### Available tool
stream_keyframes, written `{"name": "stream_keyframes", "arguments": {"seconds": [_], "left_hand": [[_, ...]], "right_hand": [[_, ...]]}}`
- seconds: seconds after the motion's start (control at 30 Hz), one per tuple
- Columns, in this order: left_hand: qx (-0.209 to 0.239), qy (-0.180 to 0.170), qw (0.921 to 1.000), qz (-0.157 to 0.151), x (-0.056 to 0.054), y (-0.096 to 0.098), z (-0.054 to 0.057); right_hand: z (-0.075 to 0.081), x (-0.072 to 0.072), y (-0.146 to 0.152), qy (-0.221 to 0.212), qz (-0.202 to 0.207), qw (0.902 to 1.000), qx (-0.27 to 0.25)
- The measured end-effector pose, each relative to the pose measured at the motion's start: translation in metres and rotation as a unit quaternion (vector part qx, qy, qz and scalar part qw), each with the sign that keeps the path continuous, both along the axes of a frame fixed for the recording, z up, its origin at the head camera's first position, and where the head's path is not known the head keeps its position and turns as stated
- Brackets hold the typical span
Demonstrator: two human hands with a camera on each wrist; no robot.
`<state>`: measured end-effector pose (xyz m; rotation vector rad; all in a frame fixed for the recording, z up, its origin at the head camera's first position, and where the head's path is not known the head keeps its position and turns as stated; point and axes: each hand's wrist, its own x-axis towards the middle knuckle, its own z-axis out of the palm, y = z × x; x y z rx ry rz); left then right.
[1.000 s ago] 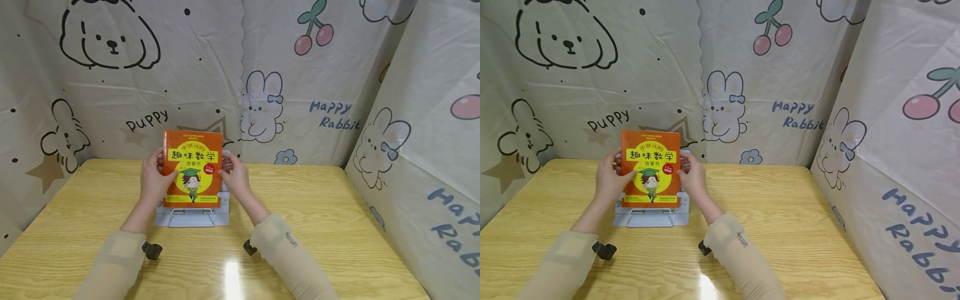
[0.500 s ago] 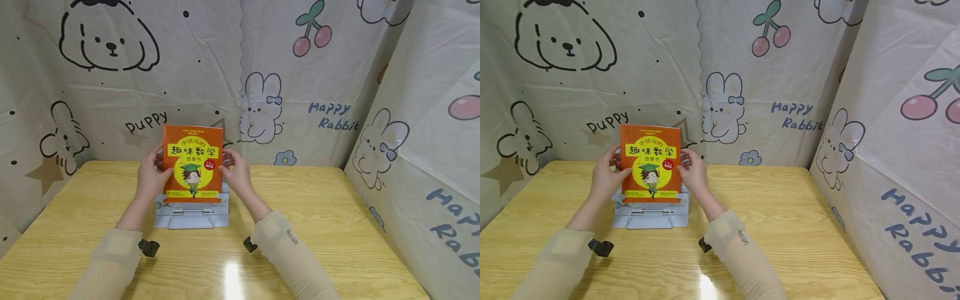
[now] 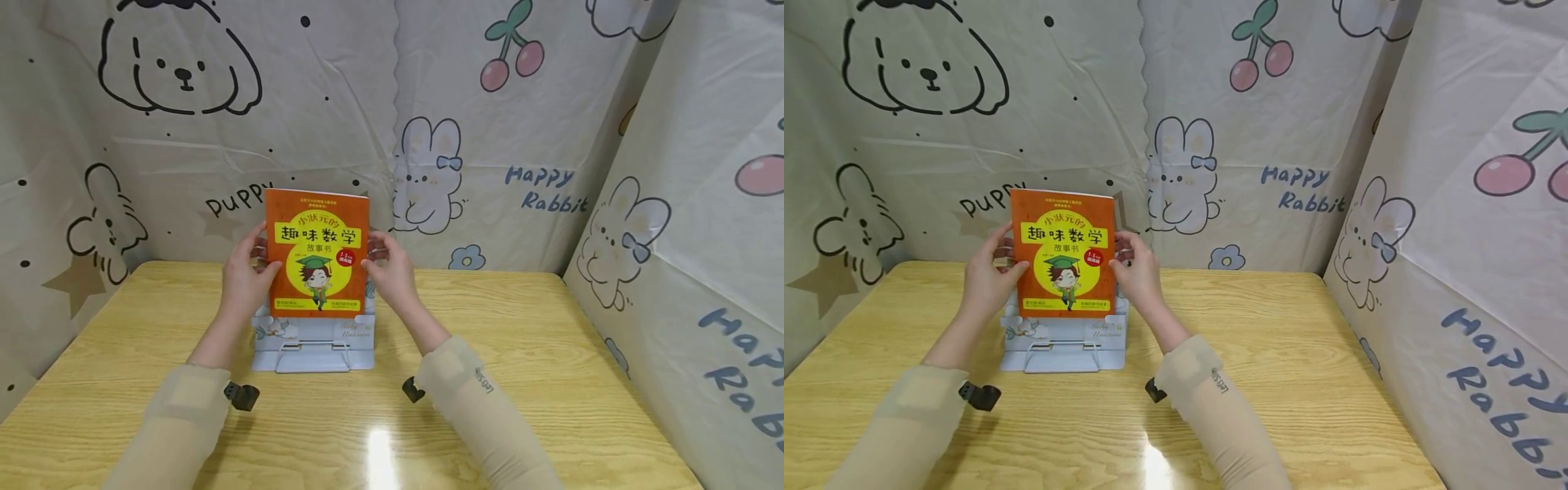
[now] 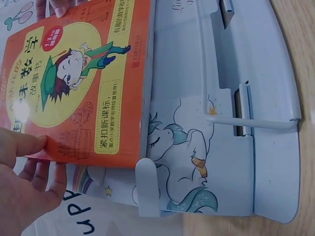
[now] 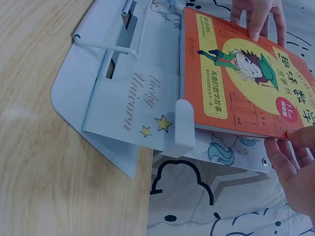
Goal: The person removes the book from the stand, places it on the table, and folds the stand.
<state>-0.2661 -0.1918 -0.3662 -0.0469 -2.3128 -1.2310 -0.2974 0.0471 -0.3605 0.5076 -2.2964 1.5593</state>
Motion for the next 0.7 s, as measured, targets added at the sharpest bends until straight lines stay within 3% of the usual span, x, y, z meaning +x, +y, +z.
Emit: {"name": "stream_keyframes", "arguments": {"seconds": [0.47,0.7], "left_hand": [[0.01,0.072,0.9974,0.007,0.006,0.004,0.013],[0.014,0.091,0.9958,0.002,0.01,0.009,0.022]], "right_hand": [[0.018,0.005,0.007,0.018,0.002,0.9998,-0.003],[0.025,0.008,0.013,0.018,0.016,0.9994,-0.024]]}}
